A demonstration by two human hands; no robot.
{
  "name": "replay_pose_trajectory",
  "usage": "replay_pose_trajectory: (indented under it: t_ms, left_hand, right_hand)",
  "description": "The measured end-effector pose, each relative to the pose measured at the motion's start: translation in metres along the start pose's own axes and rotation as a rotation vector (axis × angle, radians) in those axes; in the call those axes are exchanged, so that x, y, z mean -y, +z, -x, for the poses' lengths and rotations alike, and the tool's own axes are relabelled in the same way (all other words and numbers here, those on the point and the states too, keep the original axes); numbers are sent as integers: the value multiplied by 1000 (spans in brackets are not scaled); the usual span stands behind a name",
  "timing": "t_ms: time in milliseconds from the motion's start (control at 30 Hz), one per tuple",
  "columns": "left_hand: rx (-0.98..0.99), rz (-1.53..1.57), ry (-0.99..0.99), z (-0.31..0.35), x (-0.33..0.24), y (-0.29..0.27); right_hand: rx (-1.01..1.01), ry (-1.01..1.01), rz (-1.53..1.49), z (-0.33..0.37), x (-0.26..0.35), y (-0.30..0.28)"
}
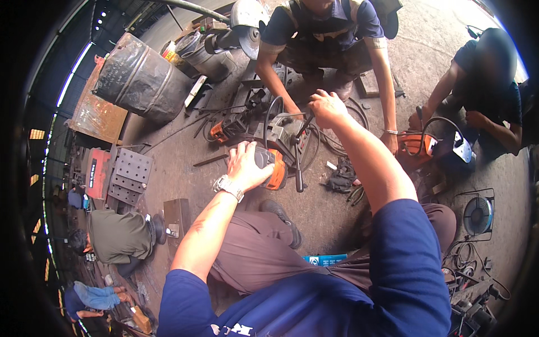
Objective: The person uses a screwdriver to loosen and tighten screws on a small orange and grey machine while sitting on the floor. They reposition the machine and continue adjusting components with the screwdriver. Another person assists by holding the machine steady.
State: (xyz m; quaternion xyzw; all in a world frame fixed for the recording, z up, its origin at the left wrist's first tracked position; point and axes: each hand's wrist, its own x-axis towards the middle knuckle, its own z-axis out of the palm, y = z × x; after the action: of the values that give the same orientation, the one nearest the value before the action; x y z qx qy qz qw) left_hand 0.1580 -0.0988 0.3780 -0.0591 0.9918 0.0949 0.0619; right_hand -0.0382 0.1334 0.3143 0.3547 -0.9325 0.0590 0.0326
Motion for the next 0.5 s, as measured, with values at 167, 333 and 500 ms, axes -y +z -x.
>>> replay_pose_trajectory:
  t_ms: [167,333,500]
  left_hand:
    - [-41,11,40,2,6,1]
    - [-61,-30,241,-9,43,-5]
    - [-70,9,294,-32,68,-16]
  right_hand:
    - [53,101,10,-3,5,14]
    - [194,153,-83,24,18,-4]
    - [258,242,-179,59,33,-13]
